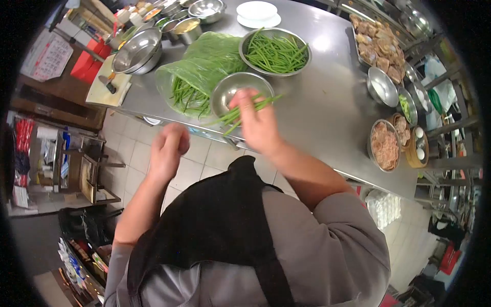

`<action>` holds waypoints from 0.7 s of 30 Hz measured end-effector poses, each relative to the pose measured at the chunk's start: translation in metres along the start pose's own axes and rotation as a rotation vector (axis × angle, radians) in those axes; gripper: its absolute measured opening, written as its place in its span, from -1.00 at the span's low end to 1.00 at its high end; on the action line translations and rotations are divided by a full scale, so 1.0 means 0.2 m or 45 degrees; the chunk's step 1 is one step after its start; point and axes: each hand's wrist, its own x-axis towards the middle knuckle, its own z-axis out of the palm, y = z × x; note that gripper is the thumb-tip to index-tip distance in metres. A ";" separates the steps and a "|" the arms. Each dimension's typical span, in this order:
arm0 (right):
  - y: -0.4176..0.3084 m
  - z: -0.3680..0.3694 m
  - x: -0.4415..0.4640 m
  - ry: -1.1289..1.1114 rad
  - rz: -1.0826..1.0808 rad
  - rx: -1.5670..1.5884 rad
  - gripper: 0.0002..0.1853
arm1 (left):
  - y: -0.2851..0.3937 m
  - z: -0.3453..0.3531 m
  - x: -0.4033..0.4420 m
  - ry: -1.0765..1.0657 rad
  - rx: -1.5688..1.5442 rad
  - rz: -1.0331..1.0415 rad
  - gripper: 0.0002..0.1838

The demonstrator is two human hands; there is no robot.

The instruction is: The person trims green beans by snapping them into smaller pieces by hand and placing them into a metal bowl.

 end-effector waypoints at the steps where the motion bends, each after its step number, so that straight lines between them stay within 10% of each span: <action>1: 0.00 -0.05 0.01 0.101 0.027 0.020 -0.62 | 0.00 0.04 0.10 -0.066 0.123 0.079 -0.73; 6: -0.04 -0.22 0.05 0.451 -0.082 -0.069 -0.59 | -0.02 0.21 0.47 -0.107 0.906 1.065 -0.68; 8: -0.05 -0.21 0.06 0.547 -0.103 -0.135 -0.58 | -0.04 0.20 0.53 -0.287 0.901 1.040 -0.62; 12: -0.06 -0.11 0.08 0.687 -0.161 -0.249 -0.59 | 0.03 0.17 0.56 -1.056 0.392 0.153 -0.67; 21: 0.01 0.22 0.17 0.747 -0.436 -0.872 -0.70 | 0.01 -0.02 0.79 -1.009 0.180 0.553 -0.79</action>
